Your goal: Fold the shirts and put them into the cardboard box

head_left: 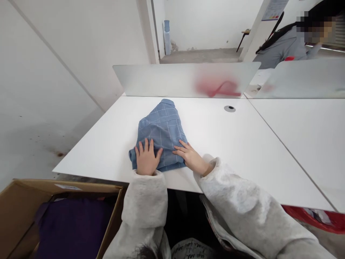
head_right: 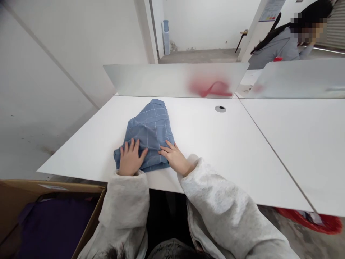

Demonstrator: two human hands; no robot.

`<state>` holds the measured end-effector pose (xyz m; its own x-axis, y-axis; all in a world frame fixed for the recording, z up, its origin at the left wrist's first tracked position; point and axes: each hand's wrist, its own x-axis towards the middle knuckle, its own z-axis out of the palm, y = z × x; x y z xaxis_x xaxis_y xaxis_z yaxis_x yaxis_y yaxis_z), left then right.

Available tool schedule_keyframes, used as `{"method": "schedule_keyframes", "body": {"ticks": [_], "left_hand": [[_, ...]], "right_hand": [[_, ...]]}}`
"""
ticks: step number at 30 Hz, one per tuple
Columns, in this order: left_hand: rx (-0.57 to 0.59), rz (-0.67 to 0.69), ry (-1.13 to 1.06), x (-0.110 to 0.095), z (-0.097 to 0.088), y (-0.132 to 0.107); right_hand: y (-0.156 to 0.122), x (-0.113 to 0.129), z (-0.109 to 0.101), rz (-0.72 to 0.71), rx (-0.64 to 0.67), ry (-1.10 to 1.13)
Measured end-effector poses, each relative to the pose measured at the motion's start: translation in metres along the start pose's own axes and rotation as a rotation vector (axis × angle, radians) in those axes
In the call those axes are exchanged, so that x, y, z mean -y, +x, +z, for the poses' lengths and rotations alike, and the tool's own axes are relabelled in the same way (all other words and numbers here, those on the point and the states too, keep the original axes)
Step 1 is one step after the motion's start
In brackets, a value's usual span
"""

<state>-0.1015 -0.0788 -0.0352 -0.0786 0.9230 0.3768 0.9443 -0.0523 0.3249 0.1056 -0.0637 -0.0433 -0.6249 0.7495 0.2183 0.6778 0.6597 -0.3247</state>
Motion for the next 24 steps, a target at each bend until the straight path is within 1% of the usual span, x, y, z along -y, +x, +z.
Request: {"method": "schedule_keyframes", "body": {"ticks": [2,4,7,9,11,13,14,15,16,18,19,21,23,24], "left_hand": [[0.055,0.004,0.069,0.004,0.014,-0.005],[0.083,0.045,0.107,0.006,0.022,-0.01],[0.149,0.162,0.151,0.003,0.022,-0.013],[0.196,0.248,0.173,-0.006,0.019,-0.012],[0.21,0.302,0.187,-0.019,0.017,-0.014],[0.208,0.35,0.178,-0.036,0.017,-0.02],[0.212,0.385,0.158,-0.044,0.018,-0.025],[0.219,0.426,0.128,-0.052,0.02,-0.029],[0.229,0.466,0.092,-0.059,0.021,-0.034],[0.251,0.516,0.026,-0.069,0.024,-0.042],[0.26,0.521,0.002,-0.071,0.024,-0.044],[0.276,0.509,-0.028,-0.073,0.025,-0.047],[0.289,0.5,-0.047,-0.072,0.024,-0.048],[0.291,0.498,-0.053,-0.072,0.024,-0.048]], "right_hand": [[-0.008,0.004,-0.002,0.004,-0.004,-0.052],[-0.017,0.012,-0.001,0.018,-0.011,-0.116],[-0.039,0.023,0.002,0.065,-0.013,-0.214],[-0.058,0.024,-0.001,0.072,-0.001,-0.25],[-0.075,0.019,-0.013,-0.01,0.038,-0.228],[-0.083,0.008,-0.037,-0.133,0.117,-0.153],[-0.081,0.002,-0.051,-0.169,0.155,-0.109],[-0.073,-0.003,-0.066,-0.179,0.182,-0.069],[-0.06,-0.009,-0.08,-0.155,0.187,-0.041],[-0.019,-0.021,-0.099,-0.124,0.122,-0.01],[0.006,-0.028,-0.103,-0.119,0.08,-0.011],[0.059,-0.043,-0.098,-0.099,0.032,-0.044],[0.106,-0.057,-0.079,-0.083,0.019,-0.09],[0.125,-0.063,-0.068,-0.08,0.017,-0.118]]}}
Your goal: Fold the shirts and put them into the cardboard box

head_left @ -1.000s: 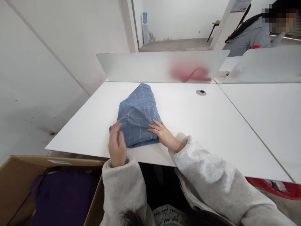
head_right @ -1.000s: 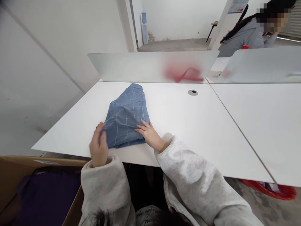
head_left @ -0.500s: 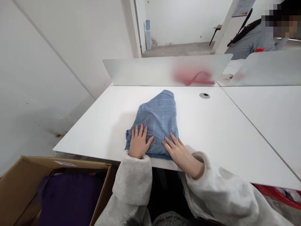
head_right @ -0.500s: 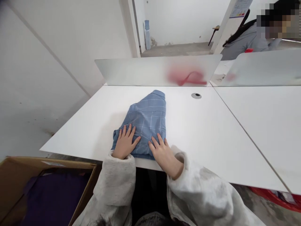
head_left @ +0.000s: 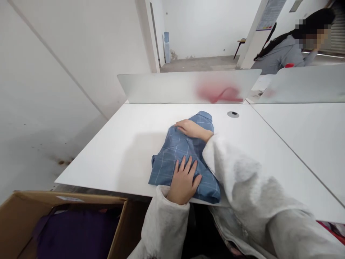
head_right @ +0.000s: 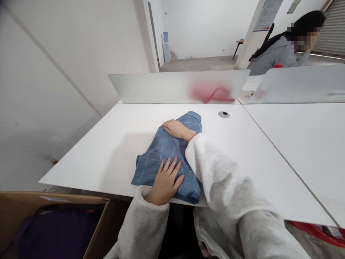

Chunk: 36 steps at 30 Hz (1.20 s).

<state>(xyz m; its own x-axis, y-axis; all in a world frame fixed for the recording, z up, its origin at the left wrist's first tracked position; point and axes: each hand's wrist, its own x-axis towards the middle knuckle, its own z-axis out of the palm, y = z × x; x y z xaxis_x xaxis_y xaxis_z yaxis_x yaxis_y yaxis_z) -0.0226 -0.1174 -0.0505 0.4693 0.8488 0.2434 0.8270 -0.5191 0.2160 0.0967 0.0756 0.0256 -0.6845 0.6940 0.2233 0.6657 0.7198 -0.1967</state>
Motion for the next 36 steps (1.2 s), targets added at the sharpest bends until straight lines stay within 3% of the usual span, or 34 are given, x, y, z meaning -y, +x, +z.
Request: {"method": "schedule_keyframes", "body": {"ticks": [3,6,14,18,20,23,26,32,36], "left_hand": [[-0.005,-0.005,-0.011,0.001,-0.002,-0.001],[-0.016,-0.014,-0.022,-0.001,-0.003,-0.001],[-0.001,0.007,-0.024,-0.006,-0.004,-0.006],[0.037,0.049,-0.054,0.004,-0.011,-0.001],[0.042,0.024,-0.07,0.015,-0.015,0.006],[-0.054,-0.125,0.04,0.035,-0.017,0.013],[-0.109,-0.205,0.157,0.048,-0.01,0.005],[-0.092,-0.257,0.205,0.051,-0.004,-0.029],[-0.109,-0.262,0.192,0.052,-0.006,-0.035]], "right_hand": [[0.035,-0.013,0.035,-0.015,0.031,-0.066],[0.047,-0.02,0.057,-0.058,0.081,-0.067],[0.053,-0.02,0.08,0.004,-0.09,-0.175],[0.052,-0.02,0.094,0.067,-0.131,-0.086],[0.051,-0.022,0.097,0.074,-0.114,-0.04],[0.05,-0.024,0.097,0.089,-0.079,-0.007],[0.05,-0.026,0.095,0.119,-0.071,0.002],[0.047,-0.035,0.09,0.276,-0.132,0.02],[0.026,-0.028,0.076,0.149,-0.068,0.026]]}}
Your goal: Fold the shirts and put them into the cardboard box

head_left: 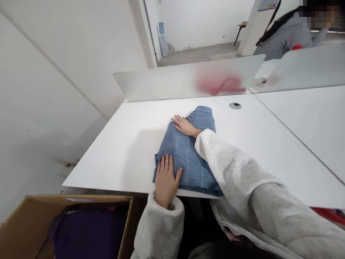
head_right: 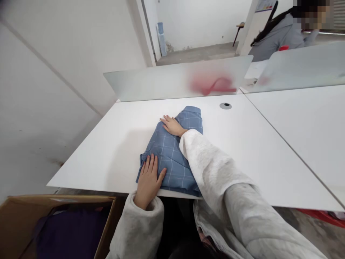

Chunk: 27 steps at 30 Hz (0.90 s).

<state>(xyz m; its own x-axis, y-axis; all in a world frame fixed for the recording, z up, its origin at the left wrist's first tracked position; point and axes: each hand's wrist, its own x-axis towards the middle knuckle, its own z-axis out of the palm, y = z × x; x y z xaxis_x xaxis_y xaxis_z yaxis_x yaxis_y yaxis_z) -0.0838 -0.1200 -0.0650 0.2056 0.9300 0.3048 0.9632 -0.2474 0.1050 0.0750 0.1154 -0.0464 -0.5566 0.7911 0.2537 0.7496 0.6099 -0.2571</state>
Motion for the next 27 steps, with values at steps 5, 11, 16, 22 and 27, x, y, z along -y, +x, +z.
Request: {"method": "schedule_keyframes", "body": {"ticks": [5,11,16,22,27], "left_hand": [[-0.073,0.025,-0.063,0.0,-0.002,0.002],[-0.014,0.544,-0.258,-0.054,-0.024,-0.008],[0.036,0.635,-0.233,-0.093,-0.012,0.004],[0.074,0.447,-0.184,-0.089,-0.001,0.041],[0.038,0.361,-0.144,-0.086,0.006,0.042]], "right_hand": [[-0.06,0.005,-0.045,-0.168,0.106,-0.025],[-0.135,-0.009,-0.063,0.03,-0.032,-0.071],[-0.15,-0.024,-0.038,0.021,-0.003,-0.128],[-0.113,-0.046,-0.032,0.106,0.042,-0.128],[-0.093,-0.054,-0.023,0.208,0.004,-0.193]]}}
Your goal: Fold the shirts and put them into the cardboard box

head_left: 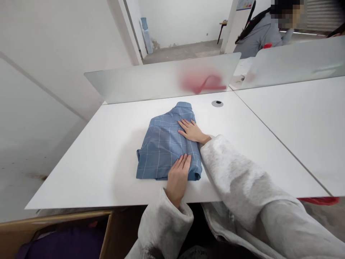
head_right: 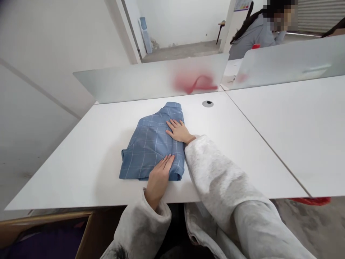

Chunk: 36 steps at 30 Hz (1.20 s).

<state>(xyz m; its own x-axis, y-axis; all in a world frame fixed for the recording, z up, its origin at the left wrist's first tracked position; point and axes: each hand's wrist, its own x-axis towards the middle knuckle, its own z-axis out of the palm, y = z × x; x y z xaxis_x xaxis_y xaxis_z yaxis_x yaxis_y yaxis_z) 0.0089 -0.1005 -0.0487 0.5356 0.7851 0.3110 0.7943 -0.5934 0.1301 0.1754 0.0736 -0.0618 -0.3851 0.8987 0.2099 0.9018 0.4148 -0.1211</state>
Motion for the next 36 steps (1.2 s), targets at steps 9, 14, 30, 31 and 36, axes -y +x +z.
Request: {"method": "schedule_keyframes", "body": {"ticks": [9,14,30,31,36], "left_hand": [[-0.155,0.066,-0.087,0.006,-0.024,-0.022],[-0.203,0.012,-0.119,0.021,-0.035,-0.023],[-0.304,-0.095,-0.305,0.026,-0.031,-0.044],[-0.285,-0.116,-0.286,0.031,-0.032,-0.048],[-0.15,-0.158,-0.08,0.07,-0.041,-0.068]], "right_hand": [[0.004,-0.005,0.009,-0.033,0.003,-0.059],[0.004,-0.005,0.01,-0.038,0.0,-0.057],[0.006,-0.009,0.008,-0.034,0.008,-0.011],[0.005,-0.009,0.008,-0.033,0.008,-0.005],[0.005,-0.008,0.007,-0.021,0.013,0.01]]}}
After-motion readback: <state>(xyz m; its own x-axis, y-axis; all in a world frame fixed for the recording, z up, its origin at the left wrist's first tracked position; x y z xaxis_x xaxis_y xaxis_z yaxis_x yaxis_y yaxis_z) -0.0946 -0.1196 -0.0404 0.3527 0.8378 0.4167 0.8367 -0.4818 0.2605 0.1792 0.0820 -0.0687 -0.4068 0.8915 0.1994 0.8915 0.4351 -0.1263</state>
